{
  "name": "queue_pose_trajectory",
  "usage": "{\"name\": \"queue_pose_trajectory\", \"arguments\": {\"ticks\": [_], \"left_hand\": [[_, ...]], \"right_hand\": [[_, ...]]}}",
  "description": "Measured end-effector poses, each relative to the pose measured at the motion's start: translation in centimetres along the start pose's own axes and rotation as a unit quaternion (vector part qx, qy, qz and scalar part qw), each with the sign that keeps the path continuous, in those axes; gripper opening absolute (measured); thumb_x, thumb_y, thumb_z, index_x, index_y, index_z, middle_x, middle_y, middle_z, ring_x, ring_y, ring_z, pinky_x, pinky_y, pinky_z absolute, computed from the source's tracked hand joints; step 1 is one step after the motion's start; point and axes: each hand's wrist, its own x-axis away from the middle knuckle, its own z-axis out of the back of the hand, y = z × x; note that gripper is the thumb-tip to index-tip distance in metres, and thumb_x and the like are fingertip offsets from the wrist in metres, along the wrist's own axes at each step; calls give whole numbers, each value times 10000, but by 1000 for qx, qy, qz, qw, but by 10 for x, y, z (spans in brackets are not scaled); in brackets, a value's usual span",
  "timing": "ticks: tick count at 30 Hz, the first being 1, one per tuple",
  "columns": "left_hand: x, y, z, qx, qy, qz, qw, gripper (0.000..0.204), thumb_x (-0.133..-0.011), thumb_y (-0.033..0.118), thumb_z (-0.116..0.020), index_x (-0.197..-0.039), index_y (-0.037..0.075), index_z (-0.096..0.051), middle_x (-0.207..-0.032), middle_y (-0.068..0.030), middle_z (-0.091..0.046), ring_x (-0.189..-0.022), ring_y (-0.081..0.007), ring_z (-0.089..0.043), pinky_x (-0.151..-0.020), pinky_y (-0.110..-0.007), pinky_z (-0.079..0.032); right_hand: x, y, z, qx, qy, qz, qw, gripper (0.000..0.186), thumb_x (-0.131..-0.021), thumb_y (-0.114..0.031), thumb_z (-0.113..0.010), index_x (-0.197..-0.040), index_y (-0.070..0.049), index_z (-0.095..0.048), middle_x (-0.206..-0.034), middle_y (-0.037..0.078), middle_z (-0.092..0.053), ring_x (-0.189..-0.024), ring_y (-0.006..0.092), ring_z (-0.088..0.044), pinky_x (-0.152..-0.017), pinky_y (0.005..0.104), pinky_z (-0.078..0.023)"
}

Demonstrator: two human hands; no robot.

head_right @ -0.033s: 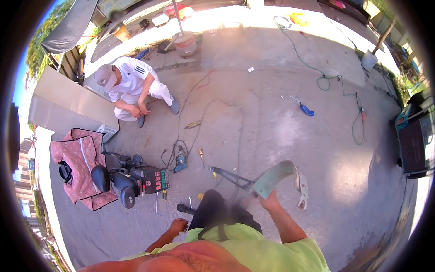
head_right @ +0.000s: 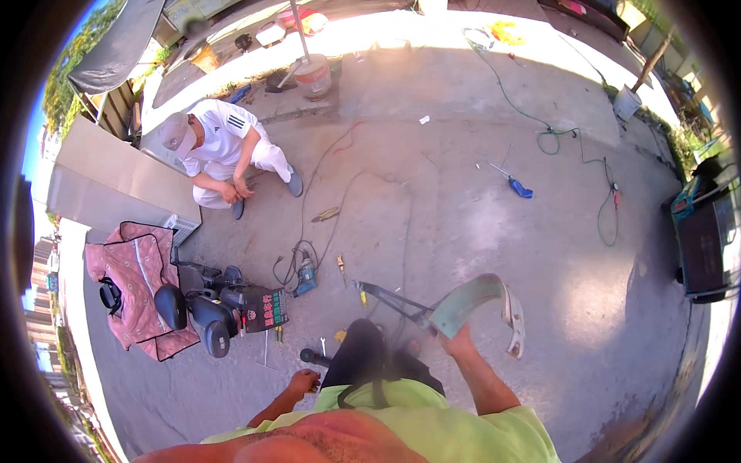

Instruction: The person uses an angle grinder to smooth the edges of a metal bicycle fender piece. They then use a screwdriver and a wrench to assemble or adjust a metal bracket onto the fender while sitting on the ground.

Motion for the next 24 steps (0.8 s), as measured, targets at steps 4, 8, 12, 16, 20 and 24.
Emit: {"name": "queue_pose_trajectory", "arguments": {"ticks": [4, 8, 12, 16, 20, 24], "left_hand": [[-20, 78, -11, -44, -1, -3, 999, 280, -932, 270, -702, -1067, 25, -698, -853, -114, -716, -677, -201, -665, -583, -343, -526], [-104, 96, 28, -564, -77, -343, 747, 285, -931, 261, -667, -1128, 56, -697, -843, -125, -697, -729, -251, -706, -631, -401, -563], [-135, 246, 43, -551, -172, -290, 763, 249, -946, 247, -612, -1087, 55, -684, -884, -158, -697, -740, -278, -713, -598, -401, -564], [-193, 448, 58, -164, 71, -43, 983, 184, -942, 218, -612, -973, 44, -662, -811, -120, -662, -622, -224, -626, -510, -355, -497], [-218, 688, 35, -63, 59, -227, 970, 193, -950, 229, -645, -904, 42, -639, -721, -52, -632, -523, -126, -555, -478, -306, -464], [-237, 842, -14, -121, 75, -297, 944, 198, -952, 207, -640, -957, 10, -662, -733, -65, -645, -563, -140, -584, -517, -302, -475]], "right_hand": [[-38, -47, -2, -88, 45, 18, 995, 164, -950, -167, -719, -933, -40, -617, -789, 81, -658, -630, 166, -628, -533, 287, -500], [-98, -81, 1, -114, 66, 6, 991, 198, -937, -200, -746, -939, -61, -605, -815, 74, -658, -654, 166, -631, -529, 282, -489], [-186, -148, 4, -146, 119, 23, 982, 189, -948, -203, -734, -947, -57, -613, -846, 66, -656, -659, 163, -612, -566, 296, -487], [-255, -204, 14, -227, 134, 33, 964, 223, -960, -215, -709, -992, -7, -637, -871, 96, -685, -660, 159, -630, -599, 290, -515], [-333, -266, 37, -237, 165, 27, 957, 237, -953, -226, -717, -1004, -8, -637, -876, 94, -687, -652, 158, -629, -594, 283, -514], [-434, -305, 73, -200, 163, 16, 966, 235, -945, -207, -723, -1030, -10, -628, -862, 92, -676, -651, 158, -630, -589, 290, -517]]}}
